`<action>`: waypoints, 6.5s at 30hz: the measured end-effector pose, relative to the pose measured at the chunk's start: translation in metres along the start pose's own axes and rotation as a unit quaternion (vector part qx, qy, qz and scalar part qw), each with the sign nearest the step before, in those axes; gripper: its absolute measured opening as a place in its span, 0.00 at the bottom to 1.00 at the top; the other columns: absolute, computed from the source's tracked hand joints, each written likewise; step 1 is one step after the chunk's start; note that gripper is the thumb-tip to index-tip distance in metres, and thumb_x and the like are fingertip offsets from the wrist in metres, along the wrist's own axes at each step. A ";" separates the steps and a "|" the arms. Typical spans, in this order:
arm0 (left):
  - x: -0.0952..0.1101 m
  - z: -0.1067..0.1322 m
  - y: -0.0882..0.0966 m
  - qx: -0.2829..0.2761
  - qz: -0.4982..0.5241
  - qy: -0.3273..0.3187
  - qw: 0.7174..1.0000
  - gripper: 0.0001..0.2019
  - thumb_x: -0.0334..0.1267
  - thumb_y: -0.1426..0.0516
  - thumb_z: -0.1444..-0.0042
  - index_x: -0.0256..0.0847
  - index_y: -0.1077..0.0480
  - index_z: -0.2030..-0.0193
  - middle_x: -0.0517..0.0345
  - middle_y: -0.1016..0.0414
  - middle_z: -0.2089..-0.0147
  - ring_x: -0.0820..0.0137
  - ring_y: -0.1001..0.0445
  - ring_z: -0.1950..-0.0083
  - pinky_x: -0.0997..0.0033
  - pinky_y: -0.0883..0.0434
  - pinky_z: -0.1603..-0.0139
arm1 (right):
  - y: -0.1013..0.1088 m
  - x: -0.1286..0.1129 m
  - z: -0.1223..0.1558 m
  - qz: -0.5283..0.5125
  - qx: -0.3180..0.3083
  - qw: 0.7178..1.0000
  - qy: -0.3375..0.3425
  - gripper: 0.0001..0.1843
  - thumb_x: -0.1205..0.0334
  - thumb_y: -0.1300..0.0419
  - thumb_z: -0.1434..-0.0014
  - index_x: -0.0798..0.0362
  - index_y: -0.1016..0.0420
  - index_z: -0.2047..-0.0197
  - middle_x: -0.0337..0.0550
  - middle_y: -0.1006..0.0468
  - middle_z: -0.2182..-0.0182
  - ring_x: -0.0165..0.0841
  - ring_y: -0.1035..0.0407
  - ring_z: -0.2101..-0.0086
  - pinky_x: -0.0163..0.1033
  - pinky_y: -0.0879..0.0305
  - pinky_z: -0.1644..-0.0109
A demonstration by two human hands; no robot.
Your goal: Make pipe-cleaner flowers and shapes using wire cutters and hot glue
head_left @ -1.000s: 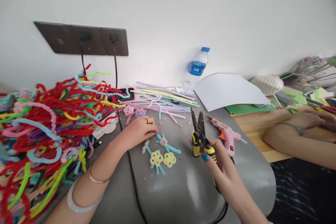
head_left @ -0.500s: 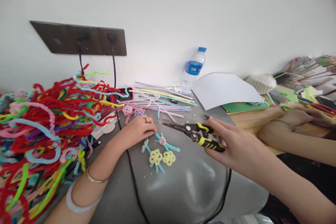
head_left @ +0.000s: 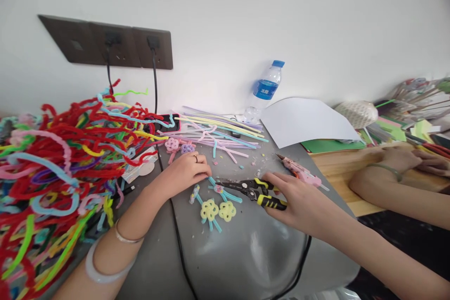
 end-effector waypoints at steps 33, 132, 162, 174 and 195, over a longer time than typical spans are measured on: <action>0.004 -0.001 0.003 -0.003 -0.014 -0.003 1.000 0.06 0.30 0.42 0.36 0.41 0.23 0.62 0.58 0.23 0.61 0.69 0.29 0.59 0.70 0.36 0.57 | 0.000 -0.003 -0.005 0.005 -0.009 1.000 0.022 0.12 0.63 0.42 0.46 0.49 0.32 0.57 0.42 0.22 0.67 0.40 0.25 0.66 0.39 0.39 0.68; -0.012 0.001 0.018 0.159 0.183 0.187 0.952 0.11 0.38 0.42 0.43 0.40 0.23 0.74 0.51 0.19 0.52 0.69 0.23 0.63 0.72 0.29 0.66 | -0.022 -0.027 0.021 -0.670 -0.120 0.720 -0.135 0.31 0.36 0.40 0.47 0.53 0.23 0.51 0.51 0.21 0.59 0.45 0.28 0.59 0.48 0.31 0.53; 0.006 -0.001 0.016 0.061 0.390 0.057 0.917 0.14 0.49 0.39 0.41 0.41 0.23 0.57 0.49 0.23 0.54 0.67 0.28 0.57 0.70 0.34 0.59 | -0.029 -0.059 0.033 -0.649 -0.269 0.699 -0.134 0.24 0.40 0.39 0.45 0.52 0.25 0.57 0.40 0.27 0.68 0.36 0.30 0.67 0.41 0.32 0.60; 0.019 0.000 0.020 0.020 0.434 -0.007 0.901 0.09 0.44 0.34 0.45 0.41 0.22 0.64 0.46 0.24 0.52 0.62 0.25 0.49 0.59 0.31 0.43 | -0.006 -0.057 0.033 -0.253 -0.010 0.964 -0.082 0.13 0.60 0.43 0.45 0.46 0.28 0.55 0.40 0.19 0.70 0.38 0.27 0.73 0.36 0.37 0.76; 0.017 0.000 0.019 -0.022 0.307 0.068 0.949 0.01 0.32 0.38 0.45 0.41 0.24 0.67 0.50 0.29 0.44 0.60 0.29 0.41 0.62 0.34 0.40 | 0.009 -0.047 0.021 0.050 0.158 0.986 -0.021 0.20 0.60 0.39 0.53 0.49 0.35 0.55 0.48 0.23 0.64 0.51 0.27 0.61 0.53 0.38 0.57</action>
Point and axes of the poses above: each hand's wrist, its own z-axis away from the middle knuckle, its own y-axis out of the back of the hand, x = y × z, the point moved 4 cm from there along -z, towards the middle knuckle
